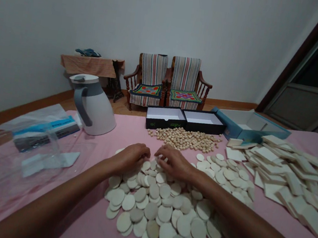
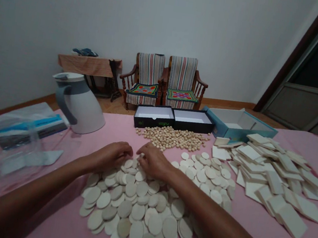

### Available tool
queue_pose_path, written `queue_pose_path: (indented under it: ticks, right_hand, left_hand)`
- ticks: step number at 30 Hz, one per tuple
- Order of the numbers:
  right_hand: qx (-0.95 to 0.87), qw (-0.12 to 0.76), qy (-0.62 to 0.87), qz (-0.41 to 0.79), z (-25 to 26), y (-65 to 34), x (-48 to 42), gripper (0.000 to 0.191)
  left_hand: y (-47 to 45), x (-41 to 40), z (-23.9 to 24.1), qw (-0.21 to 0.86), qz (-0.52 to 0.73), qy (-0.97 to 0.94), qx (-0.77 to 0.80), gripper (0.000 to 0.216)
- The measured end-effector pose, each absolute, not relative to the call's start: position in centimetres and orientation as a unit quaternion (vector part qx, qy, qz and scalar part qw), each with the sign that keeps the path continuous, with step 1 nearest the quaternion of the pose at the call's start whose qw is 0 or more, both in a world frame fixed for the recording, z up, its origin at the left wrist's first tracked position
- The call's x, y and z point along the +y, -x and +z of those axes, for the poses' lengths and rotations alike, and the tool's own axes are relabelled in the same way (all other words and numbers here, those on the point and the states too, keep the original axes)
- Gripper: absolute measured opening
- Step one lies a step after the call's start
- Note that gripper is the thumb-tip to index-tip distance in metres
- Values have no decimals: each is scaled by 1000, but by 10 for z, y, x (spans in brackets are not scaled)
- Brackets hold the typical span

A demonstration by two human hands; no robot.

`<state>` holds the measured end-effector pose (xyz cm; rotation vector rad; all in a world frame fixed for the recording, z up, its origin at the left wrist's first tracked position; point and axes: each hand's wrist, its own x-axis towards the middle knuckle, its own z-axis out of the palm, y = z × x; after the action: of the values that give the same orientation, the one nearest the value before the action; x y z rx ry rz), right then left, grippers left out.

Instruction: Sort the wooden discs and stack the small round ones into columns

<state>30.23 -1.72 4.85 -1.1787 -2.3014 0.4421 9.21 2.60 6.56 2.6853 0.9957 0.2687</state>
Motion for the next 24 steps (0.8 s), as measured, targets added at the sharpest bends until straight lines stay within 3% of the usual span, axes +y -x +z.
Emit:
queue_pose_path:
  ticks: [3,6,11,24]
  right_hand:
    - [-841,249,476,66,46,-321,13,19]
    - [-881,180,438,-10,37,-331,42,23]
    - [-940,84,331,-21,29,-340,61,39]
    - [-916,18,346,-201,37,-401,66,17]
  left_hand:
    - [-103,25,65,124,128,-927,331,21]
    - [-127,22,65,129,146,-942,273,19]
    - [-168,22,64,140,146,-965,168,15]
    - [-190,28,50,110,69,-978,164,12]
